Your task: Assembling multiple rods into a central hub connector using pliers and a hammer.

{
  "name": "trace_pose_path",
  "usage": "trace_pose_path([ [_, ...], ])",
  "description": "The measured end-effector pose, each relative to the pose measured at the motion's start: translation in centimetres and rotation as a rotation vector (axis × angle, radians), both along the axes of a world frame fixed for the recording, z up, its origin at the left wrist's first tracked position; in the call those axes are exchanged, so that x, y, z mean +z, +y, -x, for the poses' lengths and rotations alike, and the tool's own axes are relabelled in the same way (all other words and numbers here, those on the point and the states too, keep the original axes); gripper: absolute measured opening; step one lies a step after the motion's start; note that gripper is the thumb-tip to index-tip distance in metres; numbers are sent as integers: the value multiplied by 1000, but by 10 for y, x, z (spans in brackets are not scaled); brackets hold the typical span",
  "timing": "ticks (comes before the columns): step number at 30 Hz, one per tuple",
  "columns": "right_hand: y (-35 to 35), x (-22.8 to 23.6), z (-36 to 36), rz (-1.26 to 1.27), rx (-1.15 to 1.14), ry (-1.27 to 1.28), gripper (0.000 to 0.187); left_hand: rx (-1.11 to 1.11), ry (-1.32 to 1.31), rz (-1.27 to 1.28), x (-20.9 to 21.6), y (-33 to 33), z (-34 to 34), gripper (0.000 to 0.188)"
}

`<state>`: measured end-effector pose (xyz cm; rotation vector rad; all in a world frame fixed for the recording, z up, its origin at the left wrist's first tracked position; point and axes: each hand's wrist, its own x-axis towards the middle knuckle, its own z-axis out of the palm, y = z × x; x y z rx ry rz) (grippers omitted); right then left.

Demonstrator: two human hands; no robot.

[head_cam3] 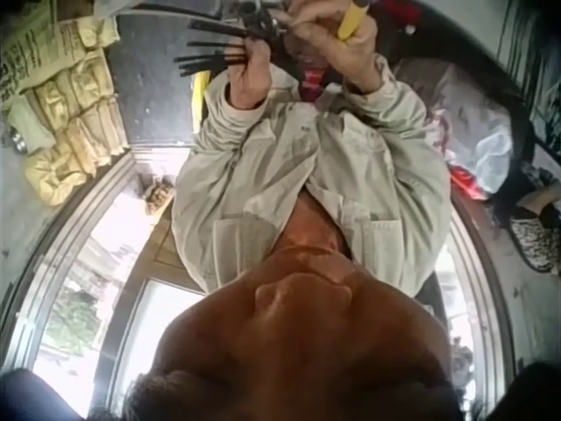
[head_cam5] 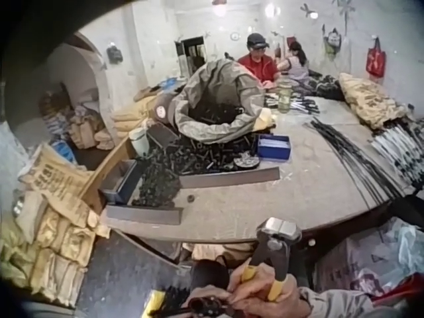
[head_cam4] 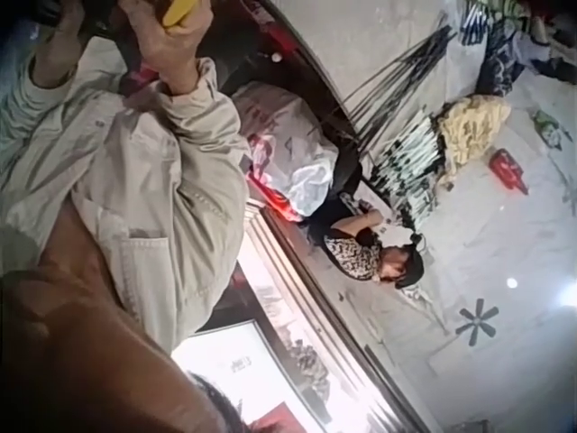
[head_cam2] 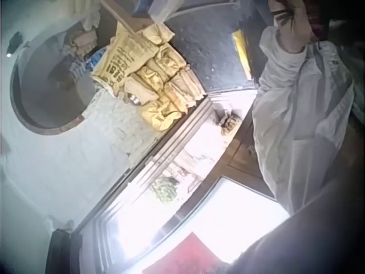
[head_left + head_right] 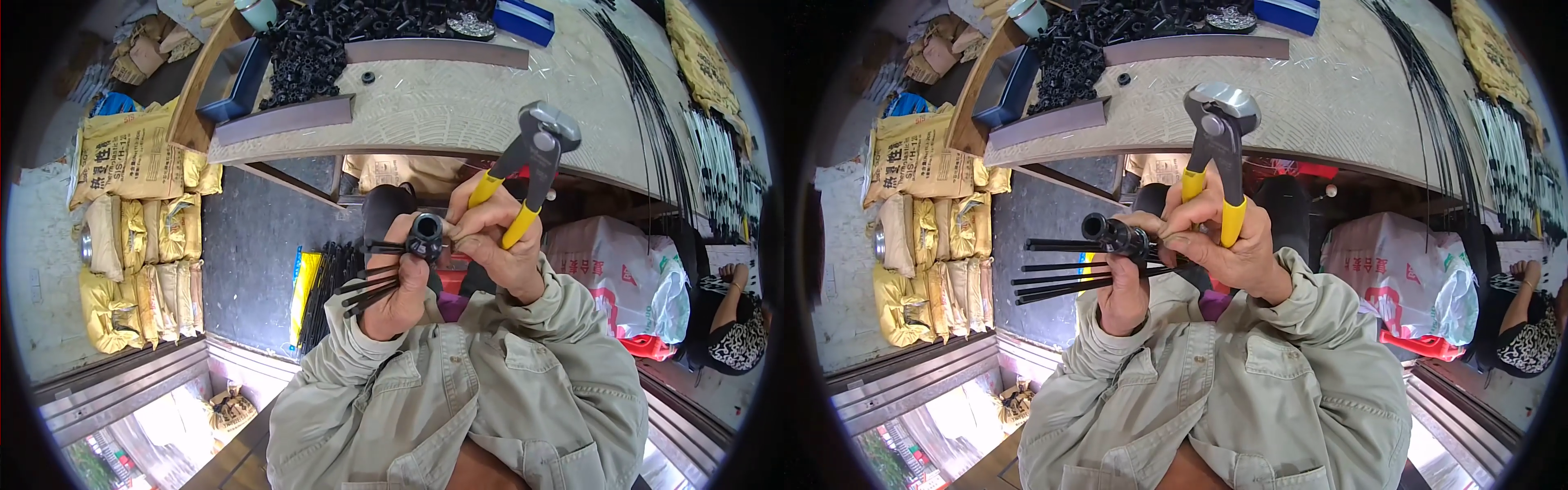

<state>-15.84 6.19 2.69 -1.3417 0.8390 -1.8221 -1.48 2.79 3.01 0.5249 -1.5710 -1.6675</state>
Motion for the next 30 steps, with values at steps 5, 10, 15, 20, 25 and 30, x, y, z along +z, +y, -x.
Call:
trace_pose_path([
  [5, 1, 0, 5, 85, -102, 264, 9, -16, -15, 16, 2, 0, 1, 53],
  [10, 6, -2, 1, 69, -194, 310, 12, 19, 29, 75, 2, 0, 6, 48],
  [15, 3, -2, 0, 47, -148, 268, 14, 23, 32, 58, -3, -1, 5, 47],
  [20, -2, -7, -5, -36, -98, 171, 17, 51, 5, 45, -4, -11, 2, 52],
  [25, 17, 22, 36, -49, -310, 1008, 25, 113, 30, -32, -21, -21, -15, 62],
  [30, 31, 30, 57, 11, -299, 1566, 29, 76, -53, -10, -20, -21, -19, 58],
])
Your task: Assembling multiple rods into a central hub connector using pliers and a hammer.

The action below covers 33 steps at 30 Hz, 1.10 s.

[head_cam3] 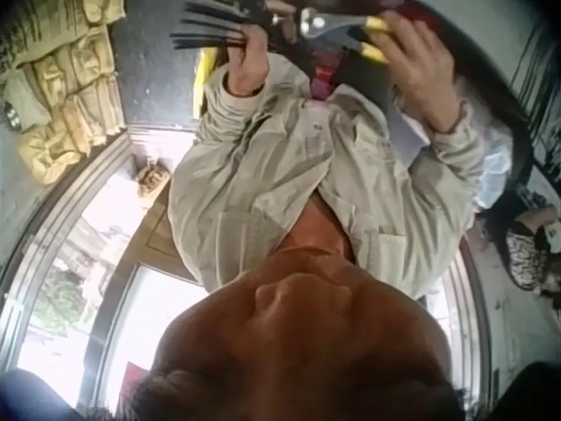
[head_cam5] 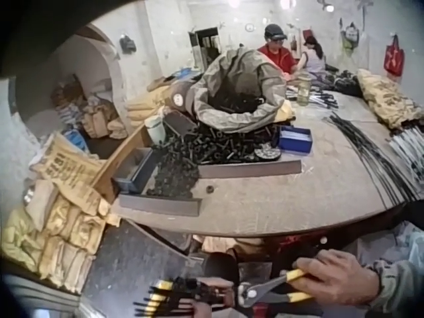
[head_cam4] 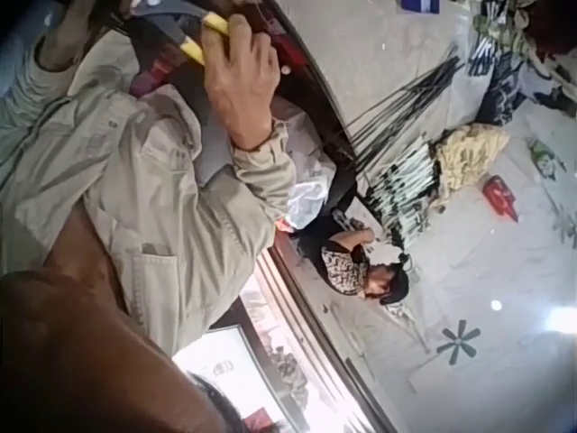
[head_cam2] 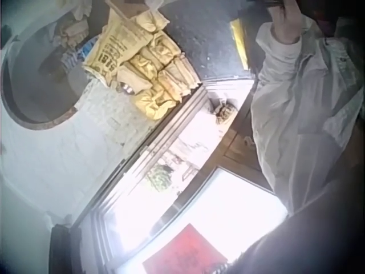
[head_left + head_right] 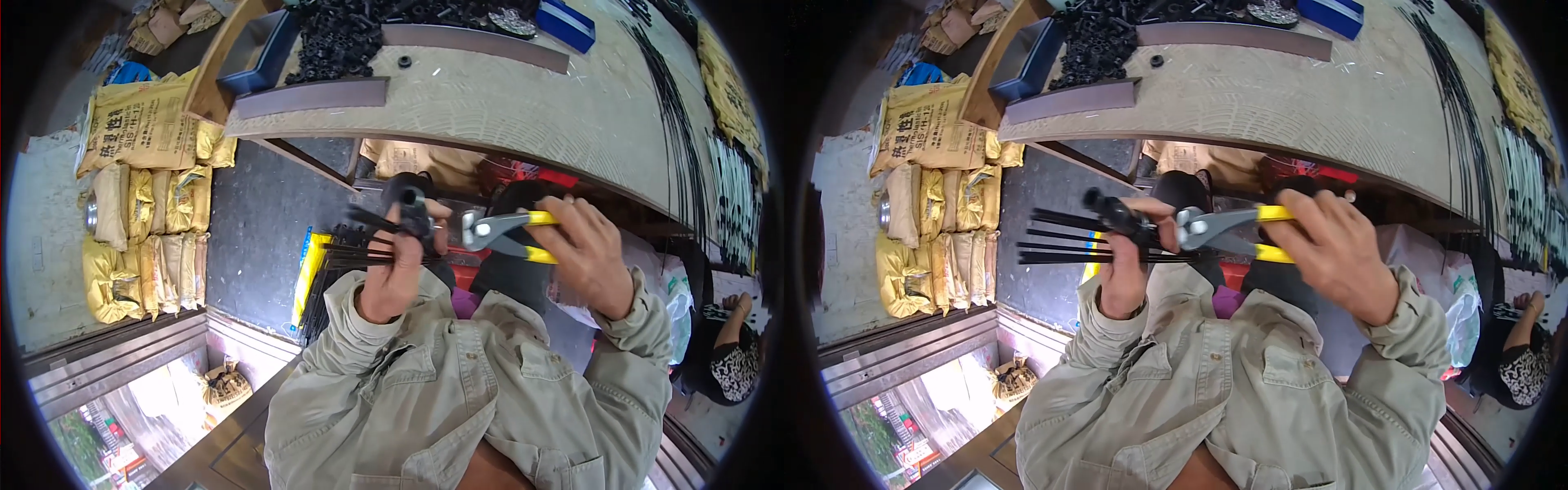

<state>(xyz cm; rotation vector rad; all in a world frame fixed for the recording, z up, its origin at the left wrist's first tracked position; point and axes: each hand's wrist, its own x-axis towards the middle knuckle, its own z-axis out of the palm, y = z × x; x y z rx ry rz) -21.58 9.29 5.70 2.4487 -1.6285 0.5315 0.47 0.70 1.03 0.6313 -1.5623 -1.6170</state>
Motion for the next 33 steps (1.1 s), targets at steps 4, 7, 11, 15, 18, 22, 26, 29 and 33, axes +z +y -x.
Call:
trace_pose_path([
  [4, -8, 10, -7, -77, 7, 74, 30, 98, -45, -70, 1, 8, 4, 61],
  [7, -10, 20, -8, -33, -25, 139, 31, -51, 123, -110, -4, 6, 1, 43],
  [11, -16, 23, -9, 42, -72, 320, 34, -76, 124, -93, -5, 3, -1, 47],
  [15, -13, 33, -8, 55, -81, 470, 39, -33, 144, -148, -3, 5, 5, 48],
  [18, -13, 35, -4, -9, -8, 490, 36, -14, 49, -55, 5, 8, 3, 50],
  [22, -19, 9, -5, -183, 87, 210, 25, 76, -100, 8, 2, 11, 6, 69],
  [26, -16, -13, -9, -168, 66, 37, 26, 43, -98, -14, 3, 8, 3, 76],
  [29, -22, 6, -6, -247, 97, -83, 29, -35, 1, -82, 0, 2, -1, 75],
  [33, -24, 18, 16, -901, 381, -596, 28, -172, 60, -87, -6, 0, -9, 73],
])
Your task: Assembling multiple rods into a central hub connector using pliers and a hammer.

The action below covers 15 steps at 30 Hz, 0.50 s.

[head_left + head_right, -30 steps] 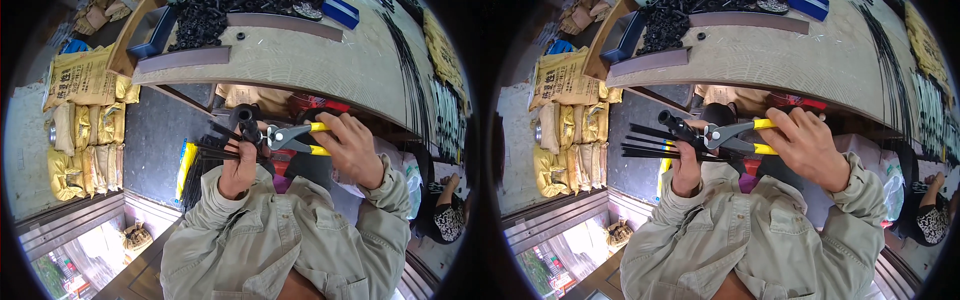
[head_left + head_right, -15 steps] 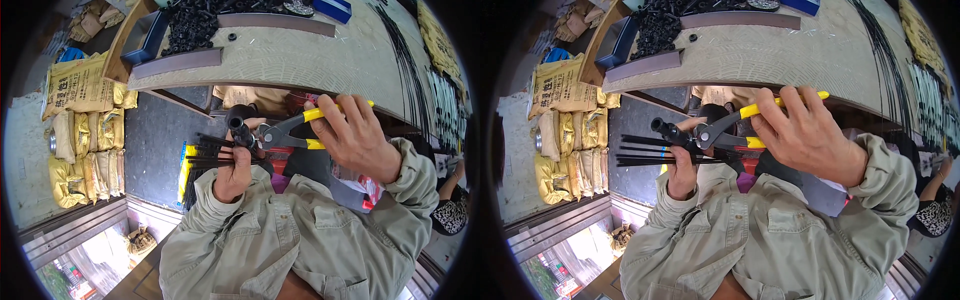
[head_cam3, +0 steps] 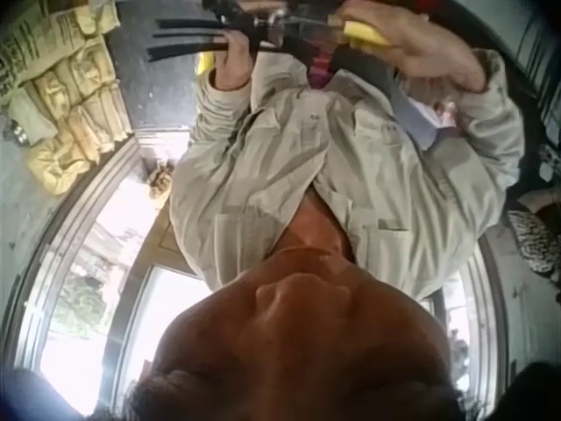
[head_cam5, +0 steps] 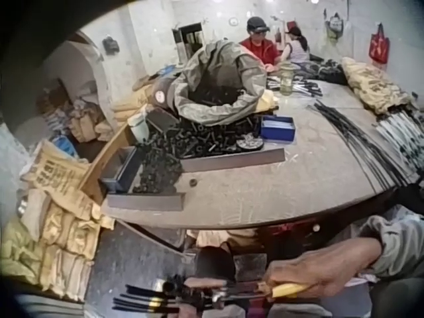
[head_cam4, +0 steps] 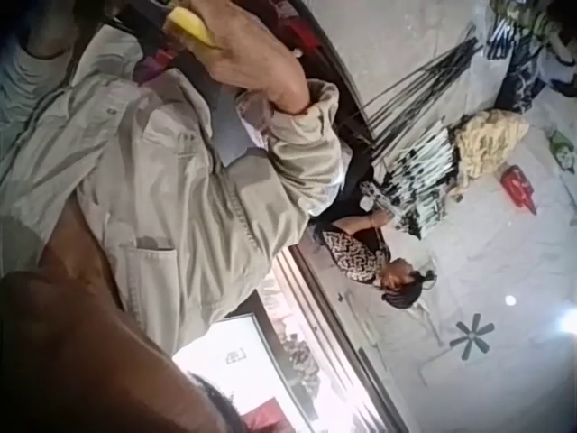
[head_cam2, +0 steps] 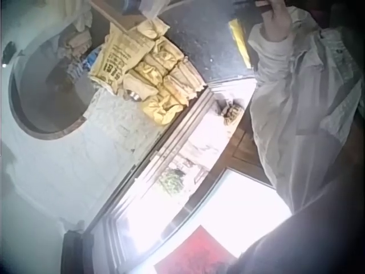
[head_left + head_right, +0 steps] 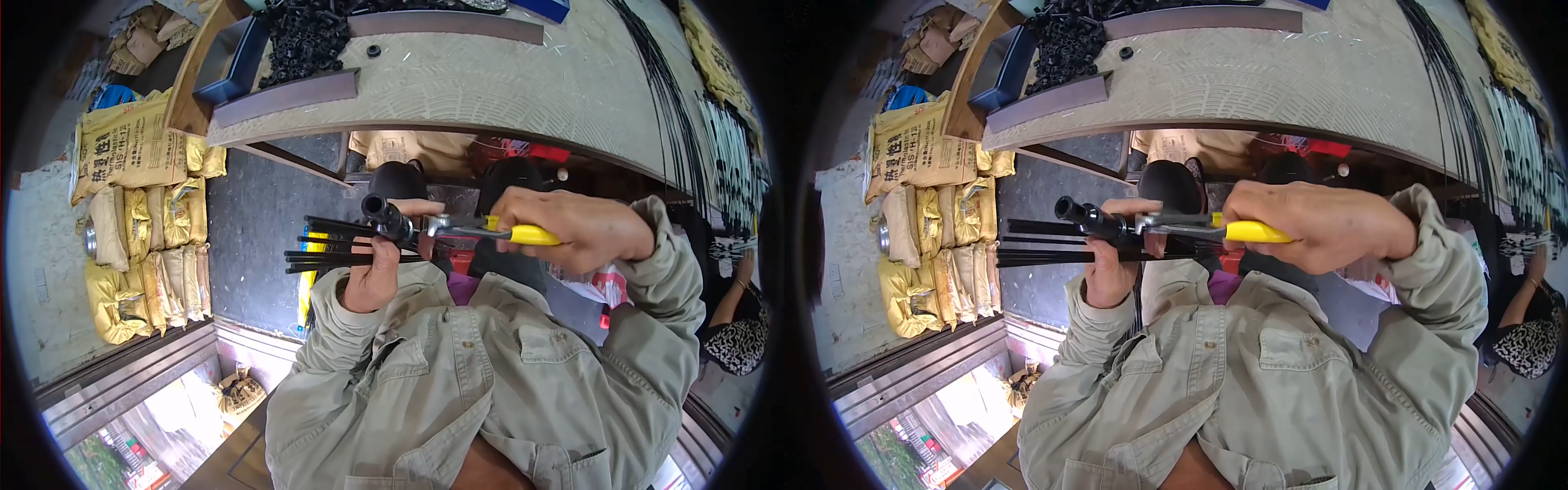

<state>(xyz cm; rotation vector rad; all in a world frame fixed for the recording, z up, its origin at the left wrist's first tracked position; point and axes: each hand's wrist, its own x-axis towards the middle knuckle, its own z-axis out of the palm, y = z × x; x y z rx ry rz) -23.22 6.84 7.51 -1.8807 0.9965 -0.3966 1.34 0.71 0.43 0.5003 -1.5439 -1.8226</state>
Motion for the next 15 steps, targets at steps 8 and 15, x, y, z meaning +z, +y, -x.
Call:
trace_pose_path([
  [8, -7, 23, 11, -282, 98, 102, 23, -12, 4, -17, -1, 13, 4, 68],
  [15, -4, 9, -2, -72, 22, 141, 23, 100, 18, 14, -6, 11, 11, 52],
])
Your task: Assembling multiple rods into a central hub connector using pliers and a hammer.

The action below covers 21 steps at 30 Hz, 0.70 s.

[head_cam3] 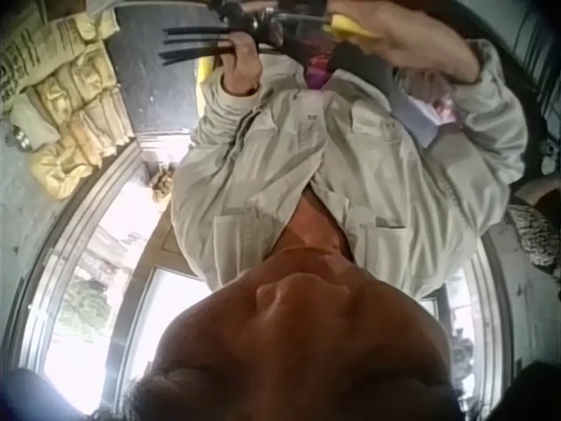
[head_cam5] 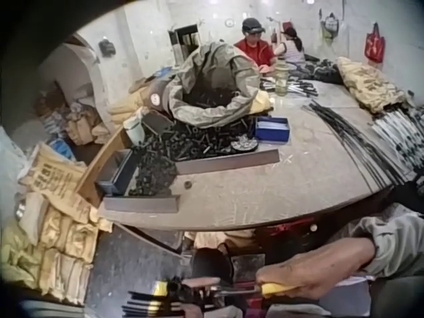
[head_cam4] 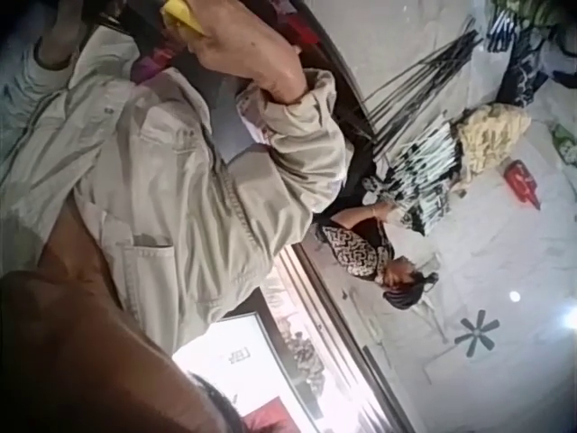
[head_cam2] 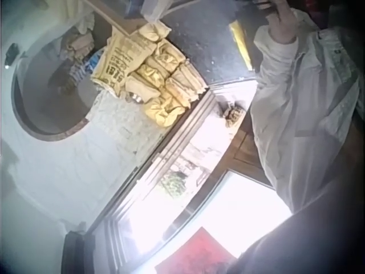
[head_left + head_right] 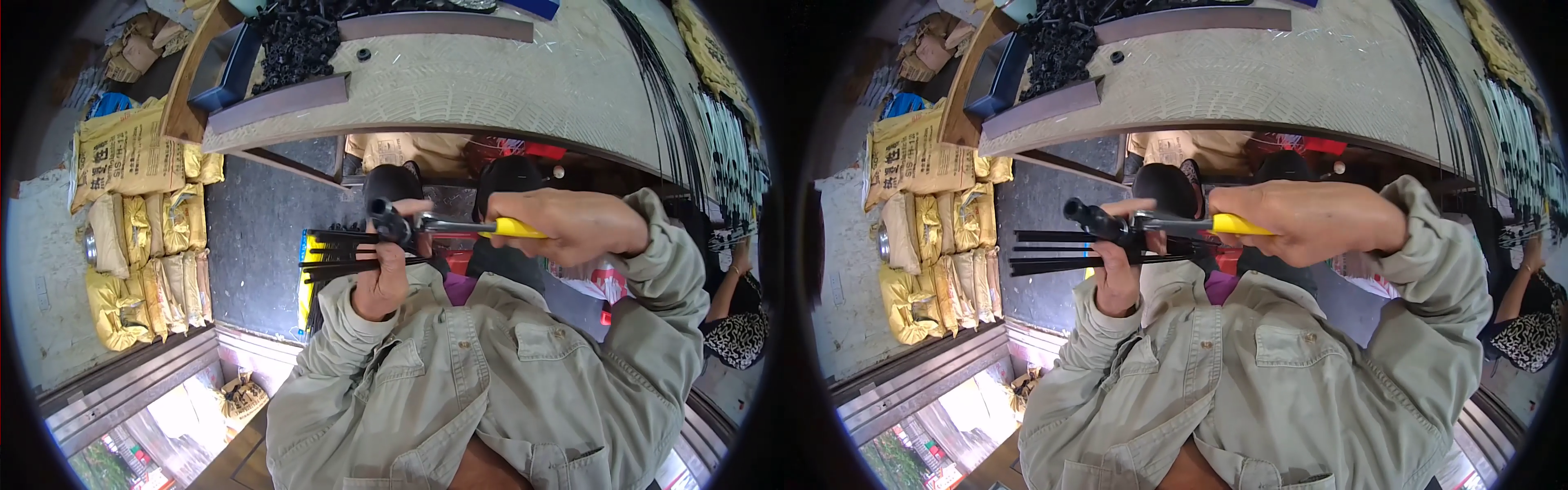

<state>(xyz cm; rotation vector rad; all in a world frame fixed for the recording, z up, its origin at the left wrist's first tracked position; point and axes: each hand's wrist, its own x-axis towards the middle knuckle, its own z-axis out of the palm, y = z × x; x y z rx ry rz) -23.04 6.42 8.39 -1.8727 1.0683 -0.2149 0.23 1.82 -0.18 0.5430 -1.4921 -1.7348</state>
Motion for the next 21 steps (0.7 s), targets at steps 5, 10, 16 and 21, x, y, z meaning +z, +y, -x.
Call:
trace_pose_path([
  [5, -22, -34, 38, 622, -368, 368, 34, 251, -85, -61, -27, -6, 11, 25],
  [10, -68, -88, 85, 1033, -561, 622, 31, 316, 98, 217, -13, 12, 31, 47],
  [16, 17, -138, -49, 852, -235, 31, 21, 199, 567, 21, 18, -43, -14, 44],
  [21, 54, -164, -71, -61, -599, -968, 47, -18, 958, -431, 12, -81, -39, 39],
])
